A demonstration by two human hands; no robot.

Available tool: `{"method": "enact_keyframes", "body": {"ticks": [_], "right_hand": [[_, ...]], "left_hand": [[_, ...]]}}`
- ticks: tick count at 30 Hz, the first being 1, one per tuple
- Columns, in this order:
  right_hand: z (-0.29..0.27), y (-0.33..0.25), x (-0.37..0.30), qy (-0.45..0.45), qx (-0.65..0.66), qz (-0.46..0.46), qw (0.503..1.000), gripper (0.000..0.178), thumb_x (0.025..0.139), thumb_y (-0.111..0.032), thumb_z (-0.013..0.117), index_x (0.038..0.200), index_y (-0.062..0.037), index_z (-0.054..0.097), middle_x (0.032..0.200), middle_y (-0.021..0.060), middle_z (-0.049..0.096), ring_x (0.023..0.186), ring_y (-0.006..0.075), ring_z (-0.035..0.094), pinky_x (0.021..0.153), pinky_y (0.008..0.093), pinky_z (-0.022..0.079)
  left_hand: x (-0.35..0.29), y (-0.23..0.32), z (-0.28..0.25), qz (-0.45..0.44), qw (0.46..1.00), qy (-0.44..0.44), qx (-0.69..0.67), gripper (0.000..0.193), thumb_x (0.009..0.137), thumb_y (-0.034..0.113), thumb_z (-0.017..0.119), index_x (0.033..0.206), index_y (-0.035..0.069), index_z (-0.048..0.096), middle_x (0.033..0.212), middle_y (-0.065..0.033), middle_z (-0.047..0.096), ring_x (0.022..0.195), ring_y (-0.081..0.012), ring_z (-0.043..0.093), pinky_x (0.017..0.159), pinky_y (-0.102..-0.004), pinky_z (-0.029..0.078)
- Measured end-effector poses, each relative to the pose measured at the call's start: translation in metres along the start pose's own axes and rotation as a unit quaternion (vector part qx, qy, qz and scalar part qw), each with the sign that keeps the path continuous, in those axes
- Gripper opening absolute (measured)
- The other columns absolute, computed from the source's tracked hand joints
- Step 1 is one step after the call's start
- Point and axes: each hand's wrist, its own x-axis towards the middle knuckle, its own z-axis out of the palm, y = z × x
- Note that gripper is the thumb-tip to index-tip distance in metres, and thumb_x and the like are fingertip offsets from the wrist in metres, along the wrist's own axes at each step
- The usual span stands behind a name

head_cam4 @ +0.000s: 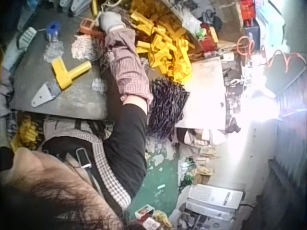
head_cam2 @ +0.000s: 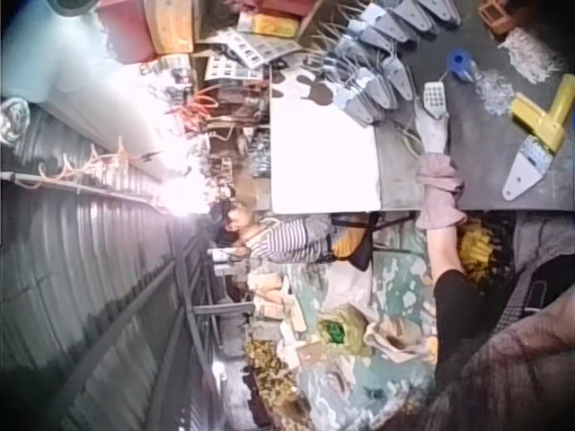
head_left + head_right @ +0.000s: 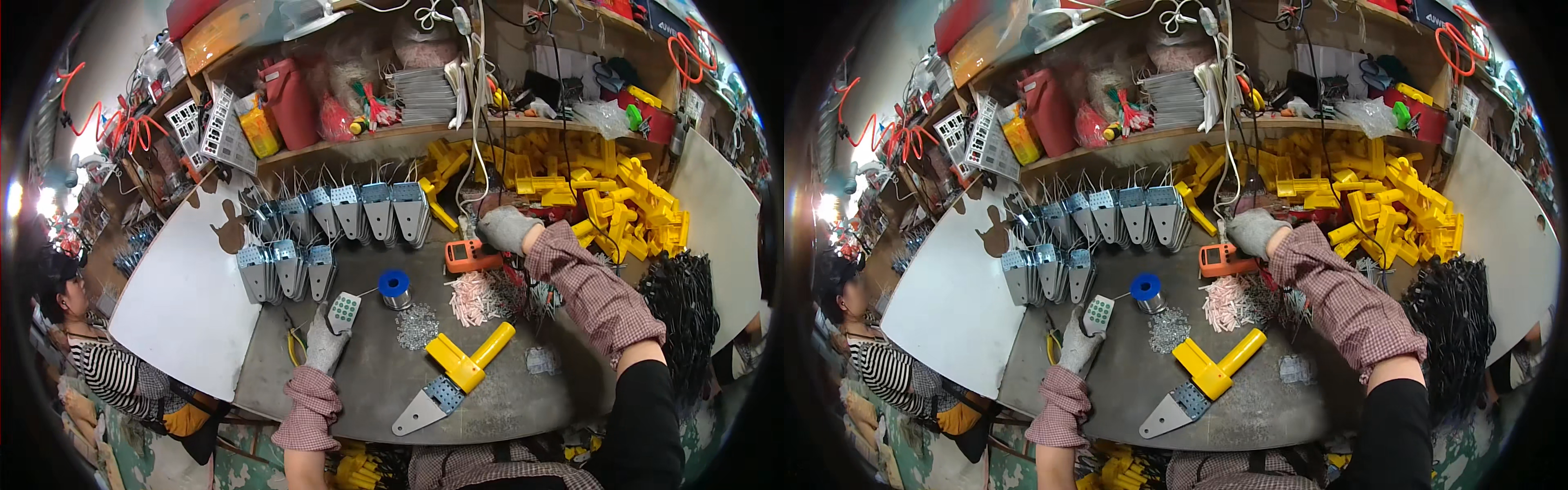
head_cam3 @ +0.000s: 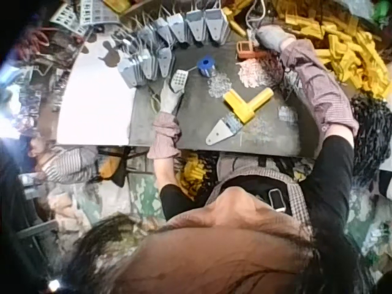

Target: The person assembles wires and electronic components into a yellow plastic housing, soldering them together with a soldering iron and solder wire. Pliers, a screwdriver, and wire cutters are used to manipulate the wires and components.

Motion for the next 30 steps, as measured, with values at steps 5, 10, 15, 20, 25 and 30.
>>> {"method": "enact_keyframes", "body": {"ticks": [5,10,15,20,25,30], "right_hand": [[0.016,0.021,0.001,0.021,0.069,0.02,0.997,0.025,0.083,-0.022,0.064,0.099,-0.0052,0.072,0.097,0.0179,0.071,0.093,0.0332,0.069,0.079,0.0441,0.054],[0.014,0.018,0.003,0.026,0.037,0.007,0.999,0.025,0.084,-0.022,0.065,0.098,-0.0029,0.072,0.099,0.018,0.071,0.092,0.0336,0.069,0.076,0.044,0.055],[0.009,0.002,0.0,0.036,-0.015,-0.028,0.999,0.023,0.088,-0.018,0.059,0.102,-0.0029,0.069,0.096,0.0189,0.07,0.089,0.0341,0.07,0.071,0.0456,0.055],[0.024,0.008,0.018,0.014,0.034,0.007,0.999,0.027,0.097,-0.019,0.046,0.111,-0.0025,0.062,0.095,0.0179,0.07,0.086,0.0357,0.069,0.071,0.0447,0.055],[0.034,-0.053,-0.006,0.251,-0.015,-0.095,0.963,0.029,0.079,-0.016,0.07,0.108,-0.0139,0.066,0.096,0.01,0.064,0.102,0.0308,0.062,0.09,0.0439,0.049],[0.015,-0.184,-0.076,0.379,0.298,-0.197,0.854,0.026,0.077,-0.012,0.074,0.102,-0.0105,0.065,0.1,0.0067,0.06,0.097,0.0274,0.057,0.089,0.0414,0.043]], "left_hand": [[-0.015,-0.002,-0.007,-0.062,0.958,0.03,-0.279,0.051,0.08,0.011,0.072,0.125,-0.003,0.053,0.113,-0.0146,0.064,0.101,-0.0212,0.062,0.087,-0.0306,0.05],[-0.039,0.05,-0.052,-0.17,0.899,-0.06,-0.4,0.028,0.084,0.015,0.069,0.106,-0.001,0.066,0.092,-0.0052,0.069,0.081,-0.0125,0.062,0.074,-0.0271,0.05],[-0.065,0.044,-0.056,-0.157,0.904,-0.084,-0.39,0.023,0.086,0.016,0.067,0.103,0.0,0.065,0.09,-0.0025,0.066,0.075,-0.0098,0.056,0.068,-0.0261,0.047],[-0.059,0.075,-0.062,-0.117,0.909,-0.089,-0.39,0.023,0.086,0.016,0.067,0.102,-0.001,0.065,0.088,-0.0025,0.066,0.074,-0.0092,0.056,0.068,-0.0256,0.047],[-0.057,0.098,-0.041,-0.098,0.901,0.016,-0.421,0.02,0.086,0.016,0.071,0.097,0.0,0.068,0.085,-0.0005,0.066,0.077,-0.0069,0.057,0.07,-0.0238,0.047],[-0.073,0.136,-0.058,-0.092,0.878,-0.041,-0.467,0.017,0.092,0.01,0.062,0.104,-0.001,0.066,0.089,-0.004,0.067,0.082,-0.0081,0.057,0.074,-0.0259,0.048]]}}
